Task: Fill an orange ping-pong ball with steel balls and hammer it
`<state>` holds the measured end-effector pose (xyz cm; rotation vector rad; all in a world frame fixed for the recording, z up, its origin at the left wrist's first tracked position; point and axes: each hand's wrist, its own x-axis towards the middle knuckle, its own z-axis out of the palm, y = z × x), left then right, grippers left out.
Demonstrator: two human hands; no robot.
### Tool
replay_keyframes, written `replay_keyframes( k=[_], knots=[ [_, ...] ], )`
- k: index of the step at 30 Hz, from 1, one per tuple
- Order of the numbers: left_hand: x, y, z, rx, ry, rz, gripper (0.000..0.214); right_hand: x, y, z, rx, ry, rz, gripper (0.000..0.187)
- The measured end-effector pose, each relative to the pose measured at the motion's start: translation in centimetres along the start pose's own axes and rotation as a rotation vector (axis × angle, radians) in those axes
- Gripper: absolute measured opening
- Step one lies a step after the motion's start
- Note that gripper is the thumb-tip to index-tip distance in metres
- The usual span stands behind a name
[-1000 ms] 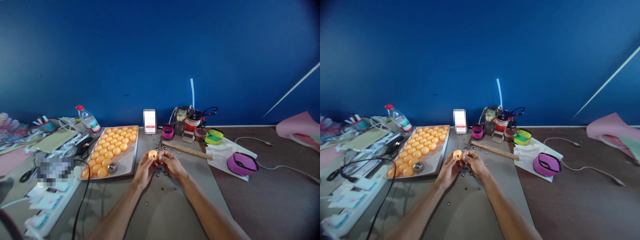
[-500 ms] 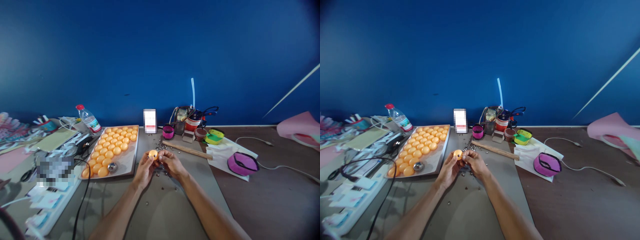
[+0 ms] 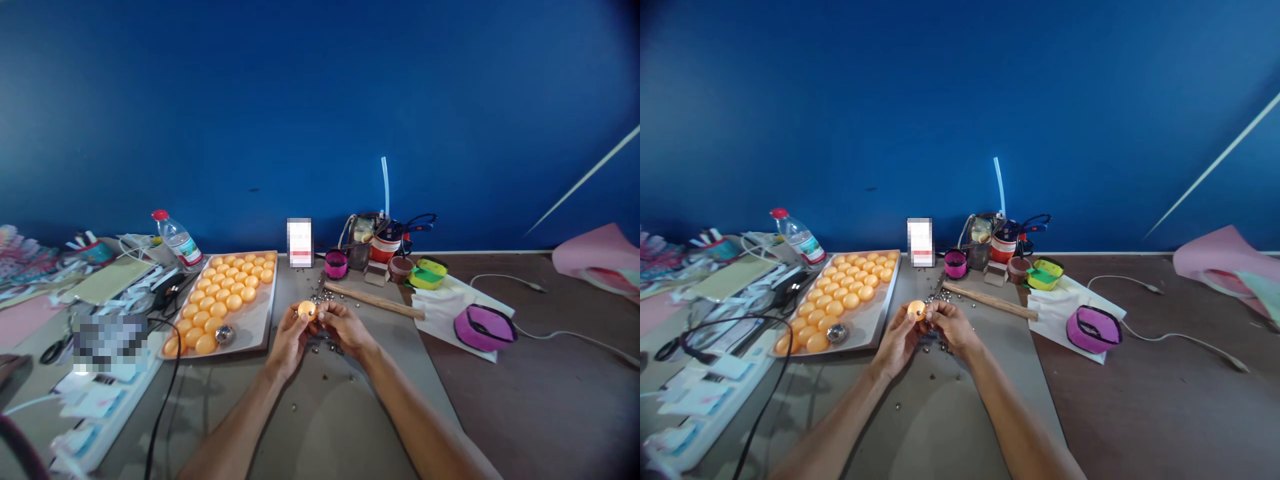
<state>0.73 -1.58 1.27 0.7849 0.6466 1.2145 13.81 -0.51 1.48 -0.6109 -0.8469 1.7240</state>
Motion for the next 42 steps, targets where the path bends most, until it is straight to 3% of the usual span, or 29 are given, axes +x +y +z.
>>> replay_keyframes(
  k=[22,28,32,35,39,42],
  knots=[
    [-0.2,-0.8,0.0,0.169,0.090,0.083,0.029,0.2,0.6,-0.8,-0.069,0.150,0.065,0.030],
    [-0.3,-0.8,0.0,0.093,0.061,0.039,0.028,-0.1,0.3,-0.3,-0.011,0.125,0.112,0.035],
    [0.0,-0.4,-0.2,-0.023,0.040,-0.039,0.025,0.3,0.7,-0.5,-0.008,0.067,0.059,0.030],
    [0.3,-0.3,-0.4,-0.118,0.059,-0.085,0.023,0.6,0.9,-1.2,-0.276,0.163,-0.091,0.022],
    [0.5,-0.3,-0.7,-0.135,0.054,-0.080,0.023,0.4,1.0,-2.1,-1.090,0.293,-0.369,0.009],
    [0.5,-0.3,-0.8,-0.146,0.046,-0.069,0.024,-0.2,1.1,-2.1,-1.577,0.277,-0.359,0.016]
  ],
)
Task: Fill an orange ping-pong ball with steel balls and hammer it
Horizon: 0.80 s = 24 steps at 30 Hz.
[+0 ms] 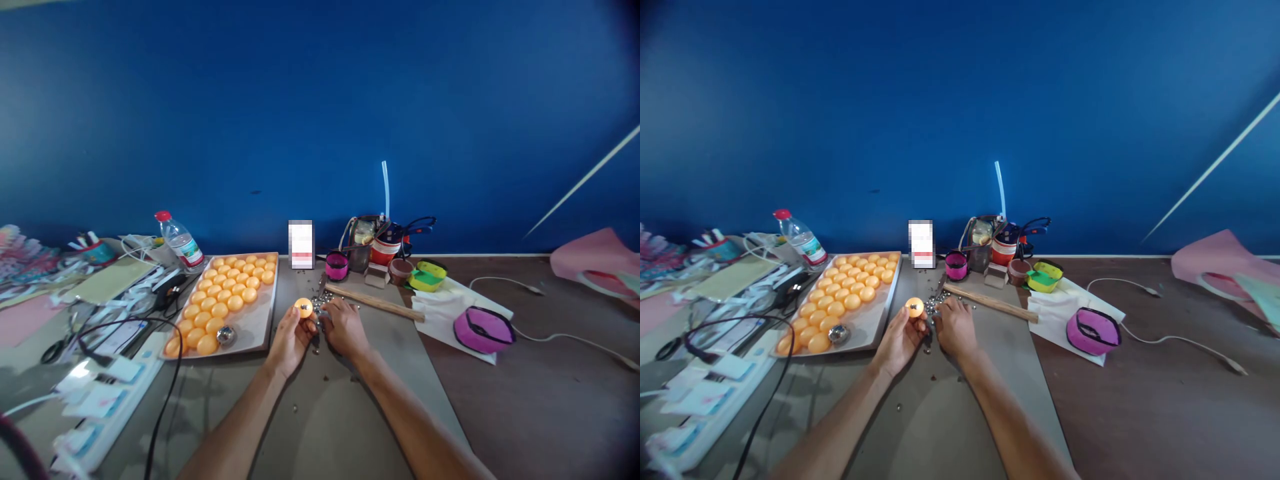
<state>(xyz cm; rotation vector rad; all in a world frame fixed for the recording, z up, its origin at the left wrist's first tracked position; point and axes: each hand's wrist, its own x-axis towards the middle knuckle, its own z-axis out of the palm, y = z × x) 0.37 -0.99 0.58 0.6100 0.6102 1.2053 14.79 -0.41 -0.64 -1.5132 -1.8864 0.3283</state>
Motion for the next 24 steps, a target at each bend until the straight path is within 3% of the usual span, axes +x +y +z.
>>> replay_keyframes(
  k=[2,5,13,18,24],
  knots=[
    [0.0,0.0,0.0,-0.002,0.000,0.007,0.024,-0.3,-0.3,-0.1,-0.191,-0.069,0.007,0.019],
    [0.0,0.0,0.0,0.003,0.000,0.014,0.024,-0.4,-0.8,-0.3,-0.305,-0.153,0.019,0.018],
    [0.0,0.2,0.0,-0.011,0.025,-0.010,0.026,-0.2,-1.4,-0.6,-0.249,-0.172,0.027,0.021],
    [0.1,0.3,0.0,-0.039,0.039,-0.023,0.027,-0.2,-1.4,-0.5,-0.244,-0.272,-0.037,0.019],
    [0.3,0.3,-0.3,-0.039,0.050,-0.036,0.029,-0.1,-1.4,-0.4,-0.278,-0.298,-0.010,0.021]
  ],
)
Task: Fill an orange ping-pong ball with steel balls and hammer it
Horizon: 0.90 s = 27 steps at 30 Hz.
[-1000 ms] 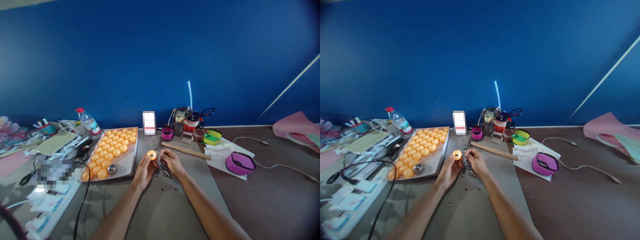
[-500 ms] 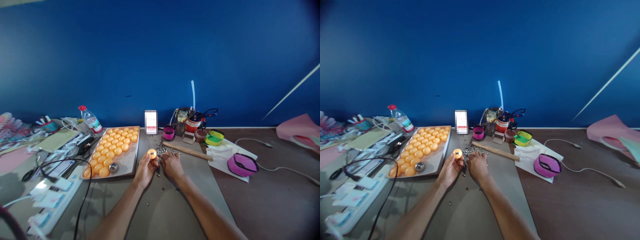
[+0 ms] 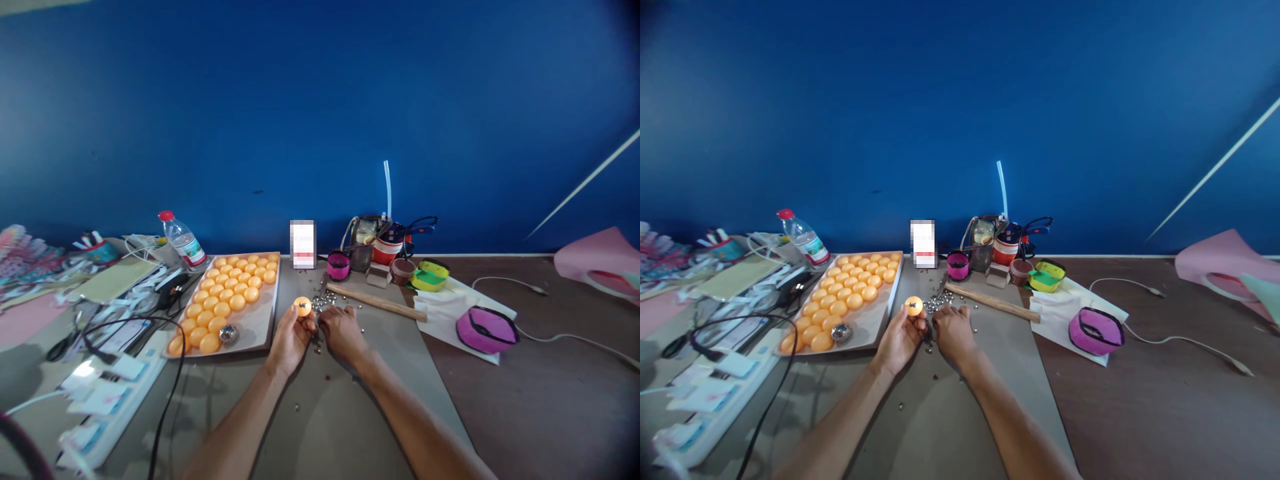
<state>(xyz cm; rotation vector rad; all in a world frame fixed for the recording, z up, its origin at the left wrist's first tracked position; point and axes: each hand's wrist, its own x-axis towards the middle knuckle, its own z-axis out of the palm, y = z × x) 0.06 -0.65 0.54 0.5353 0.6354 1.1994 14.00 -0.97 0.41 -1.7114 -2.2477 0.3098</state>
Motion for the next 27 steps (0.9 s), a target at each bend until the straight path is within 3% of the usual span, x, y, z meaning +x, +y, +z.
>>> replay_keyframes(
  k=[5,11,17,22,27],
  knots=[
    [-0.1,0.0,0.0,-0.008,0.016,0.002,0.028,0.0,0.1,0.1,0.019,0.039,0.001,0.022],
    [-0.2,0.2,0.4,-0.022,0.039,-0.017,0.027,-0.2,0.0,0.3,0.105,0.254,0.028,0.014],
    [-0.2,0.3,0.4,-0.049,0.059,-0.015,0.024,0.1,1.9,-0.3,0.003,0.511,0.247,0.035],
    [-0.1,0.3,0.2,-0.042,0.040,-0.002,0.026,0.4,5.0,0.2,-0.082,0.469,0.476,0.037],
    [-0.2,0.4,0.1,-0.047,0.035,-0.006,0.026,0.5,6.4,0.6,-0.106,0.427,0.512,0.038]
  ],
)
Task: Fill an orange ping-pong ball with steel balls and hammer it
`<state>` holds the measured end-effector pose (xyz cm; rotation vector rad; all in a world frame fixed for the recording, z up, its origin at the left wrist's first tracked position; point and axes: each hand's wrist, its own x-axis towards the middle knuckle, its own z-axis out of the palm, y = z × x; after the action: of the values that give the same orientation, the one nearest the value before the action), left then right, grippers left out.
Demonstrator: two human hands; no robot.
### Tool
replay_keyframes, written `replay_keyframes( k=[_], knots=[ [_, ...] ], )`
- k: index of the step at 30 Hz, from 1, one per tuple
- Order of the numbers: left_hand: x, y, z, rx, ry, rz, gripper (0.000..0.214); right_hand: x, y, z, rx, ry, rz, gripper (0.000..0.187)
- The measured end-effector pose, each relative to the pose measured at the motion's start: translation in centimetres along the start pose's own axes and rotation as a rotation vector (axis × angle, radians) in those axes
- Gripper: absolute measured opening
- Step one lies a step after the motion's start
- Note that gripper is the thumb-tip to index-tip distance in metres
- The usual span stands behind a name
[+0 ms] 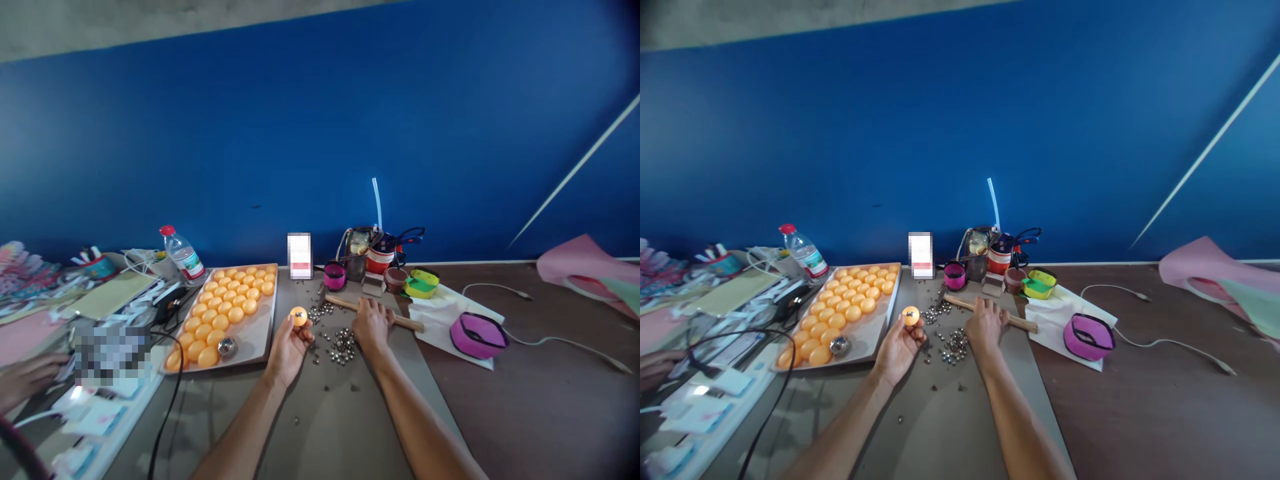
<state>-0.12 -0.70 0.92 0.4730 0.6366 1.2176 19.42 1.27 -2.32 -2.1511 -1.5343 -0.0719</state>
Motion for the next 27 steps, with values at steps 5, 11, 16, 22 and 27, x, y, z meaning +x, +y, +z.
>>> replay_keyframes(
  k=[5,11,16,22,27],
  knots=[
    [-0.1,0.1,0.1,0.005,0.007,0.011,0.025,0.2,0.0,-0.2,0.003,-0.048,-0.006,0.032],
    [-0.1,0.2,0.1,0.001,0.006,0.017,0.024,0.0,-0.8,-0.8,0.055,0.064,-0.109,0.031],
    [-0.1,0.2,0.0,0.002,0.009,0.020,0.023,-0.2,-1.4,-1.7,0.118,0.185,-0.144,0.031],
    [0.0,0.4,0.1,-0.031,0.037,0.037,0.024,-0.4,-1.7,-2.0,0.294,0.386,-0.202,0.030],
    [0.1,0.3,-0.1,-0.059,0.044,0.052,0.026,-1.3,-2.3,-2.6,0.455,0.421,-0.333,0.027]
  ],
)
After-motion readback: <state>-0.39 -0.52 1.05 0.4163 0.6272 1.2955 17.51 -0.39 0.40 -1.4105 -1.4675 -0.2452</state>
